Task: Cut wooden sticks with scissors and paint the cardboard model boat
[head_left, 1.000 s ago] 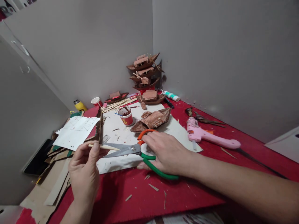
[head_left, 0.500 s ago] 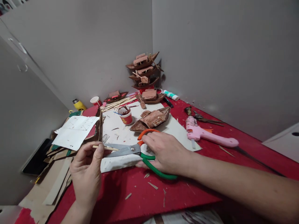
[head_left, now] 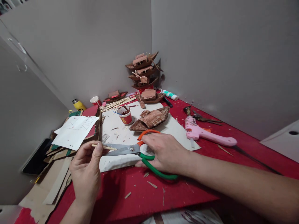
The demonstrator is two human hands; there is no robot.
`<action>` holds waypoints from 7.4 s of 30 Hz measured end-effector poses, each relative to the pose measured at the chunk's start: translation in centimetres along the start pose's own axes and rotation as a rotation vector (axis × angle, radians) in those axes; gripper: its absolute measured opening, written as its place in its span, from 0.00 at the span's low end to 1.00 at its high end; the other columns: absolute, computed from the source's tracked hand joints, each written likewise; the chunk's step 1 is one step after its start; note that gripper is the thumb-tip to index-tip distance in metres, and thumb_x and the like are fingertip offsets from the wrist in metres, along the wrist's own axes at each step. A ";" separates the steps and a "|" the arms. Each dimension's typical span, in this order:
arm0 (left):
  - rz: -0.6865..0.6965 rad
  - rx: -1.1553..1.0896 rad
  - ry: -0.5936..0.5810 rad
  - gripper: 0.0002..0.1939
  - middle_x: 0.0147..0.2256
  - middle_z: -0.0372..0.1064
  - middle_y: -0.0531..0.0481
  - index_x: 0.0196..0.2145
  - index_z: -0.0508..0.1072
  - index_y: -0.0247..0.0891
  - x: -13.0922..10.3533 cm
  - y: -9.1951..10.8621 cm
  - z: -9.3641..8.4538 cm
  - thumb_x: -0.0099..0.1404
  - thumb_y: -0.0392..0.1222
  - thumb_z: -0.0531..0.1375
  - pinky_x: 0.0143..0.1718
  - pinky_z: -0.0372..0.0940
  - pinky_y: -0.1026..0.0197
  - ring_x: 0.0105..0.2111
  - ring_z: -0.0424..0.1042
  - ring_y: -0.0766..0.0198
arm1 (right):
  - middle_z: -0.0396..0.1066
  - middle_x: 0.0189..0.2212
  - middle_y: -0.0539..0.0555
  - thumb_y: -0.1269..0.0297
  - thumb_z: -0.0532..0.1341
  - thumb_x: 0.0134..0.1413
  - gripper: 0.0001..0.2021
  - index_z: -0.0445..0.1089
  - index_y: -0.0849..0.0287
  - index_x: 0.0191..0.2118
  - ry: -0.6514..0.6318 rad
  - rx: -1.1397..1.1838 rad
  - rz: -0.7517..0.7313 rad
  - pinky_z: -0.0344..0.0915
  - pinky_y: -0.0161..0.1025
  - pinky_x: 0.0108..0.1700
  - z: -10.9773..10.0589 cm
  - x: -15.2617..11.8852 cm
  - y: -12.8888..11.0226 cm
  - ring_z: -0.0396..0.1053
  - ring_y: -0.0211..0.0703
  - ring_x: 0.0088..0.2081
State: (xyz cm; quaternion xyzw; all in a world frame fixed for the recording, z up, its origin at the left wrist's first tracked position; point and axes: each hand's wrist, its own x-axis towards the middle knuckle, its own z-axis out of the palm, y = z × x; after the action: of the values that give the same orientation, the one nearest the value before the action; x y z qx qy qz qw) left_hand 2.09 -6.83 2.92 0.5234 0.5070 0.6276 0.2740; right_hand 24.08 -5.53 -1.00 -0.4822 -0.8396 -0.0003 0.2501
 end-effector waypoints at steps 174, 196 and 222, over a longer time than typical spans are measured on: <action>-0.268 -0.331 -0.173 0.09 0.24 0.74 0.54 0.29 0.71 0.36 -0.7 -1.7 1.4 0.55 0.40 0.68 0.31 0.72 0.66 0.26 0.77 0.65 | 0.73 0.29 0.56 0.37 0.53 0.55 0.26 0.63 0.59 0.36 -0.203 0.026 0.086 0.50 0.39 0.27 -0.8 -0.3 -1.2 0.72 0.52 0.30; -0.243 -0.263 -0.286 0.07 0.25 0.76 0.52 0.33 0.74 0.37 -1.0 -2.2 1.0 0.56 0.40 0.67 0.31 0.73 0.61 0.27 0.78 0.60 | 0.72 0.35 0.60 0.33 0.53 0.51 0.31 0.64 0.61 0.40 -0.254 0.106 0.057 0.59 0.41 0.32 -1.1 -0.5 -1.3 0.71 0.53 0.34; -0.335 -0.369 -0.241 0.11 0.24 0.74 0.52 0.31 0.69 0.36 1.6 -0.7 0.1 0.56 0.42 0.66 0.27 0.70 0.66 0.24 0.74 0.65 | 0.62 0.22 0.45 0.42 0.62 0.49 0.21 0.60 0.56 0.30 -0.155 0.385 0.119 0.51 0.32 0.25 -0.2 -0.2 -0.7 0.54 0.35 0.22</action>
State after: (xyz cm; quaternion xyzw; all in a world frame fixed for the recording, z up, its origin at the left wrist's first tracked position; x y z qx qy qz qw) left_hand 1.58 -5.16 2.84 0.4445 0.4272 0.5886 0.5230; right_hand 23.69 -6.13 -0.70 -0.4730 -0.8109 0.2118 0.2718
